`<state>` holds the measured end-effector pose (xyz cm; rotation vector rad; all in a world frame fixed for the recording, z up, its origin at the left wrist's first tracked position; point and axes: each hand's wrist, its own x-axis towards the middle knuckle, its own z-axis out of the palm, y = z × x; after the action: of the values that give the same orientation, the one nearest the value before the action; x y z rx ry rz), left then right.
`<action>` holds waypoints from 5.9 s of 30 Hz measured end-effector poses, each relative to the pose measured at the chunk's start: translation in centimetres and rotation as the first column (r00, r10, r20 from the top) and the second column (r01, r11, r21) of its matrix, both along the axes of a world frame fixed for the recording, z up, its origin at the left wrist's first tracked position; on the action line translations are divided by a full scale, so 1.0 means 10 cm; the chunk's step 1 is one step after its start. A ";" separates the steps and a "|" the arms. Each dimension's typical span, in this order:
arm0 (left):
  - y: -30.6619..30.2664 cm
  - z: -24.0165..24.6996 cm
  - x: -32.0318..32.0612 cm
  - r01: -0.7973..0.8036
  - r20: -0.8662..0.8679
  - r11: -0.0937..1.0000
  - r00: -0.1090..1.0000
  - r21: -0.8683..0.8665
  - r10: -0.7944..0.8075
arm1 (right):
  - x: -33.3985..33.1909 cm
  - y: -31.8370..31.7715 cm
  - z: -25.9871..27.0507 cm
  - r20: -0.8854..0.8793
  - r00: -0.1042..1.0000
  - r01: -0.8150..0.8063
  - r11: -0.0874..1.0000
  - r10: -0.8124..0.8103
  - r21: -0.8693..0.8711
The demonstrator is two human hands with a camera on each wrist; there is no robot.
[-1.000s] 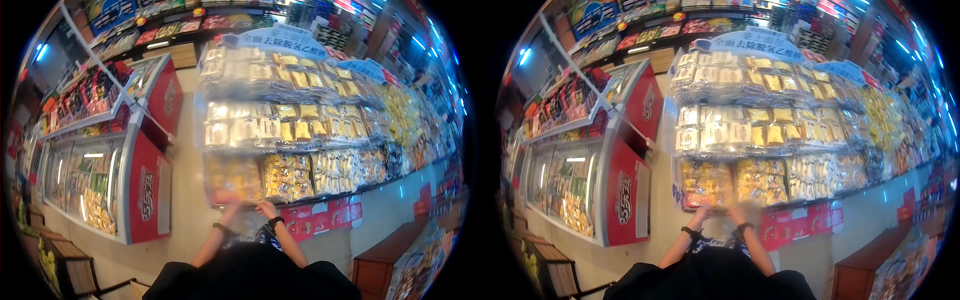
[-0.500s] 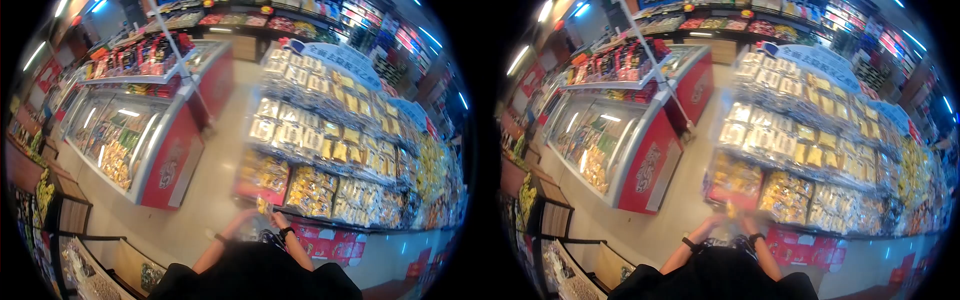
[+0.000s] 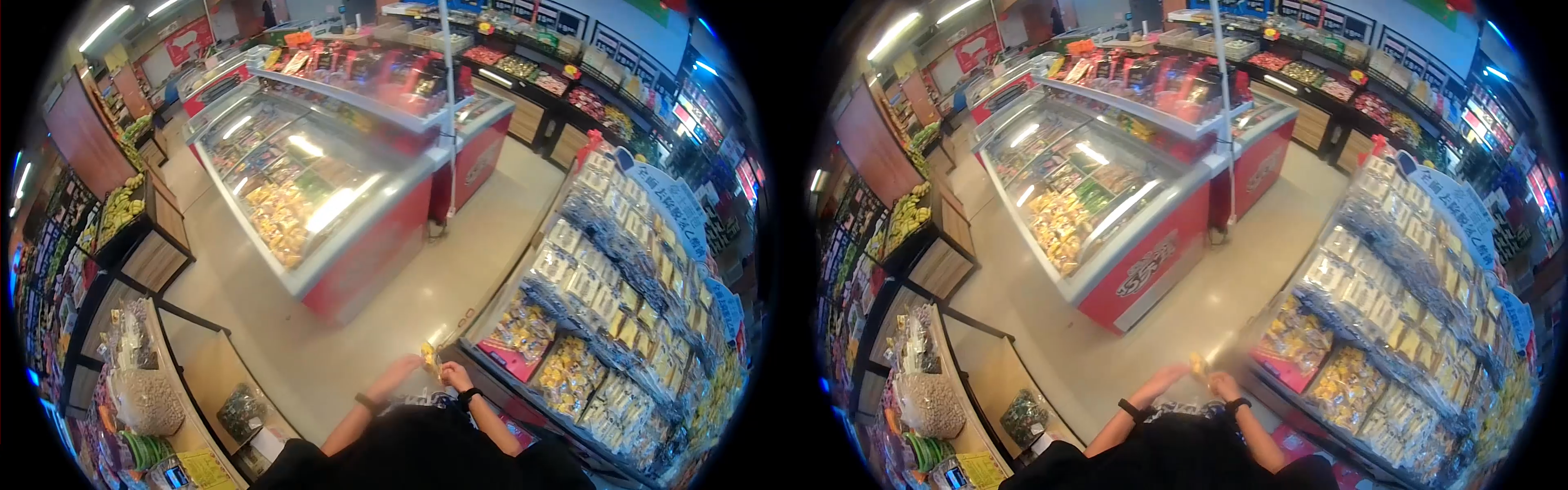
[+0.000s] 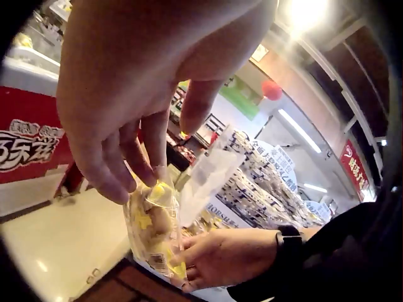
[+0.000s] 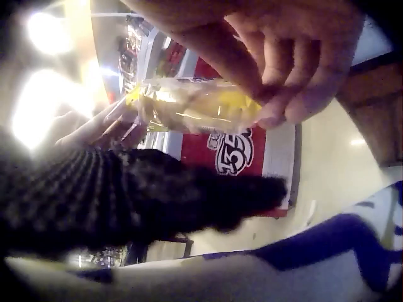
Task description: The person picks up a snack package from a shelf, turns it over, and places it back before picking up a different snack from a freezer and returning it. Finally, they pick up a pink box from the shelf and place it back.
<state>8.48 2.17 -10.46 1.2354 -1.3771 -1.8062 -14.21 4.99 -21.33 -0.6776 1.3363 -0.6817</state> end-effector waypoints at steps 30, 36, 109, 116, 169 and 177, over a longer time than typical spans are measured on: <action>-1.52 0.08 3.46 -0.403 0.195 0.898 0.880 -0.177 0.433 | 3.32 -2.66 0.62 0.218 0.940 -0.223 0.956 0.263 -0.191; -2.45 0.39 3.75 -0.295 0.325 0.955 0.902 -0.011 0.282 | 3.70 -3.17 0.55 0.145 0.969 -0.140 0.929 0.199 -0.341; -1.73 -0.48 1.98 0.873 0.132 0.487 0.486 -0.028 -0.864 | 3.79 0.21 0.49 -0.226 0.327 0.889 0.380 -0.918 -0.256; -0.98 0.27 1.26 0.936 0.104 0.343 0.349 -0.074 -0.931 | 3.61 1.04 0.15 -0.283 0.044 0.909 0.156 -0.958 -0.387; -0.66 -1.07 -3.19 0.376 0.264 0.902 0.911 -0.213 -0.318 | -2.03 0.15 0.92 -0.147 0.732 0.593 0.729 -0.665 -0.341; -0.29 -0.64 -2.91 0.167 0.053 0.983 0.984 0.073 -0.171 | -2.10 0.36 0.94 0.006 0.818 0.575 0.816 -0.576 -0.064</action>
<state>-20.59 -0.74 -16.90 1.2485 -1.5039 -1.9607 -35.22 8.61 -11.93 -0.3114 1.5517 -1.2135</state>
